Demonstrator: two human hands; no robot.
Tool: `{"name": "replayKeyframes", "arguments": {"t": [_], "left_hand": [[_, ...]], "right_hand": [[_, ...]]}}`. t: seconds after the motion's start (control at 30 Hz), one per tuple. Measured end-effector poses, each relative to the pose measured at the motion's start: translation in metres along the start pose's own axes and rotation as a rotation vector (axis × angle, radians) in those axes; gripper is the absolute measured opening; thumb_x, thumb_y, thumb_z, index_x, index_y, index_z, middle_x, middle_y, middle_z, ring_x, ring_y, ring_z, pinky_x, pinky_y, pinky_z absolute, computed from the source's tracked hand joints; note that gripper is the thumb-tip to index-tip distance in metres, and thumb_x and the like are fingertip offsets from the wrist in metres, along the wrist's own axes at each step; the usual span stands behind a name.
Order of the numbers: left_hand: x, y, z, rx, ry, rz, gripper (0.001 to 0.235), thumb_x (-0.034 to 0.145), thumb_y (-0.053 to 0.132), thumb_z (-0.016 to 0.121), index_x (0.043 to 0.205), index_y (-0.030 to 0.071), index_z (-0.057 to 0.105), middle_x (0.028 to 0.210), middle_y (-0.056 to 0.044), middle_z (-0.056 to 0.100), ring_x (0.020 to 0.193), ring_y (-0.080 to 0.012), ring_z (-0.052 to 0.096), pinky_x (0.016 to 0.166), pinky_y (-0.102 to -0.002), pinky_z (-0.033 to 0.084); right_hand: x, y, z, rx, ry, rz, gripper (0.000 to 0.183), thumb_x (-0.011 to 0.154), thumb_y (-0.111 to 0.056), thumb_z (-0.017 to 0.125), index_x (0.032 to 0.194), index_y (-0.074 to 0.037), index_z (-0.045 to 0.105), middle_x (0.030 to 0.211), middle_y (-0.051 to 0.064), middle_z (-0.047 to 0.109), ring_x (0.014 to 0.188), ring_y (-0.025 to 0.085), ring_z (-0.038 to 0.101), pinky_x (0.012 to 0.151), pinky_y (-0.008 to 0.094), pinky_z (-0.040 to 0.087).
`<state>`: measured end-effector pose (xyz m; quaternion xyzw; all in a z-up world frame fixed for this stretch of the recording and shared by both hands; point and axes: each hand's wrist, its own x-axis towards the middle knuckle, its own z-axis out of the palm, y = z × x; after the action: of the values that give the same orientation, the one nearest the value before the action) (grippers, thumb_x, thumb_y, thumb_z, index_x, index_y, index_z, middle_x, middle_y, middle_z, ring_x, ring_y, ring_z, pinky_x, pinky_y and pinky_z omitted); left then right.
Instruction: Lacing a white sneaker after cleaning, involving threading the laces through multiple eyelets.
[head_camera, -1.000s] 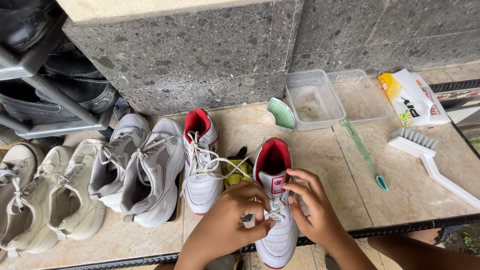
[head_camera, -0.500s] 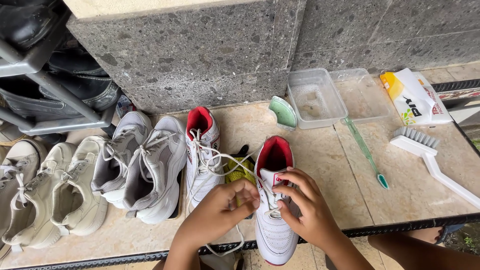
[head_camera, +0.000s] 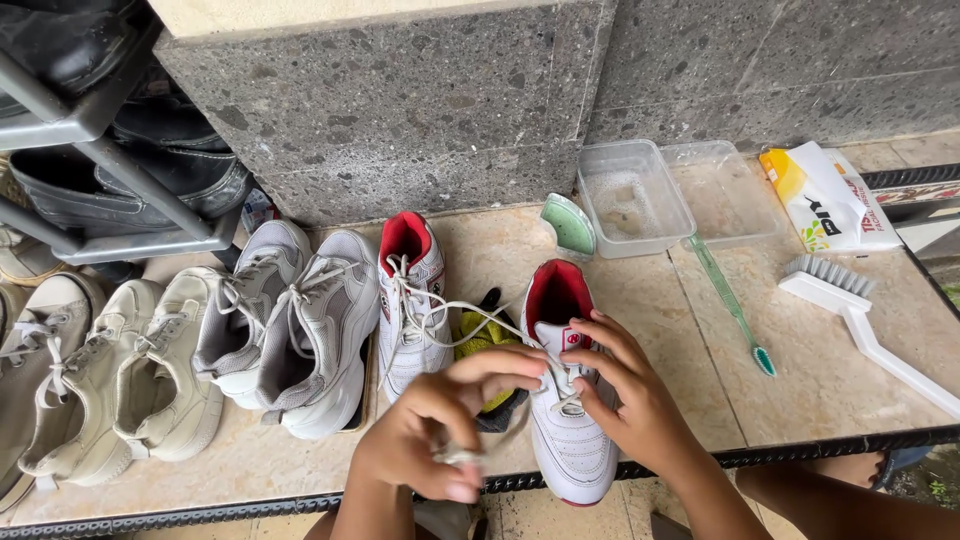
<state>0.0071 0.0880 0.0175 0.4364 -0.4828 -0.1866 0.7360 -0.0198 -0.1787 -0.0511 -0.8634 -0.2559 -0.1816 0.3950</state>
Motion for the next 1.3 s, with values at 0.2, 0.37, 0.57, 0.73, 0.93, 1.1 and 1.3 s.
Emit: {"name": "replayKeyframes", "arguments": {"t": [0.2,0.37,0.57,0.73,0.93,1.1,1.3], "left_hand": [[-0.026,-0.009,-0.025,-0.664,0.372,0.639,0.024,0.101,0.032,0.081,0.112,0.011,0.080,0.123,-0.003,0.077,0.106,-0.0164,0.072,0.113,-0.058,0.040],[-0.041,0.016,-0.047,-0.678,0.570,0.694,0.027,0.096,0.038,0.081,0.100,0.011,0.078,0.100,0.004,0.073,0.058,-0.0008,0.040,0.058,-0.015,0.038],[-0.096,0.037,-0.083,-0.372,0.602,0.777,0.040,0.101,0.053,0.068,0.115,0.017,0.082,0.119,0.006,0.079,0.068,0.0026,0.037,0.065,-0.012,0.030],[-0.138,0.052,-0.096,-0.314,0.754,0.779,0.027,0.104,0.043,0.065,0.121,0.027,0.078,0.132,0.018,0.071,0.073,0.0007,0.020,0.070,-0.011,0.019],[-0.082,-0.003,-0.076,-0.461,0.573,0.574,0.037,0.124,0.025,0.041,0.130,0.022,0.078,0.113,-0.002,0.077,0.051,0.0003,0.021,0.037,-0.015,0.018],[0.012,-0.049,0.016,0.239,0.365,-0.277,0.028,0.102,0.008,0.065,0.129,0.009,0.069,0.101,-0.006,0.079,0.056,-0.0026,0.046,0.045,-0.019,0.034],[0.040,-0.081,0.044,0.844,0.318,-0.188,0.031,0.095,-0.005,0.052,0.120,0.001,0.069,0.101,-0.010,0.062,0.070,-0.0213,0.058,0.063,-0.033,0.045]], "right_hand": [[0.000,0.007,-0.002,0.027,0.005,-0.003,0.027,0.092,-0.005,0.062,0.118,-0.007,0.067,0.147,0.014,0.053,0.149,0.035,0.039,0.121,0.054,0.037],[0.000,0.016,-0.005,0.074,0.014,-0.017,0.028,0.086,0.000,0.063,0.112,-0.008,0.068,0.145,0.013,0.055,0.147,0.035,0.042,0.121,0.053,0.038],[0.002,0.019,-0.017,0.116,-0.016,0.079,0.030,0.081,0.003,0.063,0.107,-0.011,0.067,0.148,0.011,0.054,0.149,0.032,0.041,0.121,0.051,0.036],[0.003,0.018,-0.017,0.133,-0.023,0.107,0.027,0.079,0.005,0.059,0.101,-0.010,0.065,0.149,0.011,0.054,0.150,0.031,0.040,0.122,0.050,0.034],[-0.001,0.015,-0.006,0.197,-0.007,0.165,0.034,0.077,0.014,0.051,0.097,-0.011,0.062,0.152,0.008,0.050,0.155,0.030,0.034,0.062,0.020,0.052],[-0.003,0.020,-0.003,0.255,0.084,0.045,0.036,0.075,0.011,0.049,0.103,-0.008,0.060,0.149,0.016,0.052,0.153,0.036,0.036,0.126,0.053,0.030],[-0.018,0.019,-0.011,0.528,0.268,0.098,0.059,0.100,-0.043,0.039,0.118,0.007,0.063,0.112,0.021,0.068,0.111,0.030,0.067,0.102,0.041,0.051]]}}
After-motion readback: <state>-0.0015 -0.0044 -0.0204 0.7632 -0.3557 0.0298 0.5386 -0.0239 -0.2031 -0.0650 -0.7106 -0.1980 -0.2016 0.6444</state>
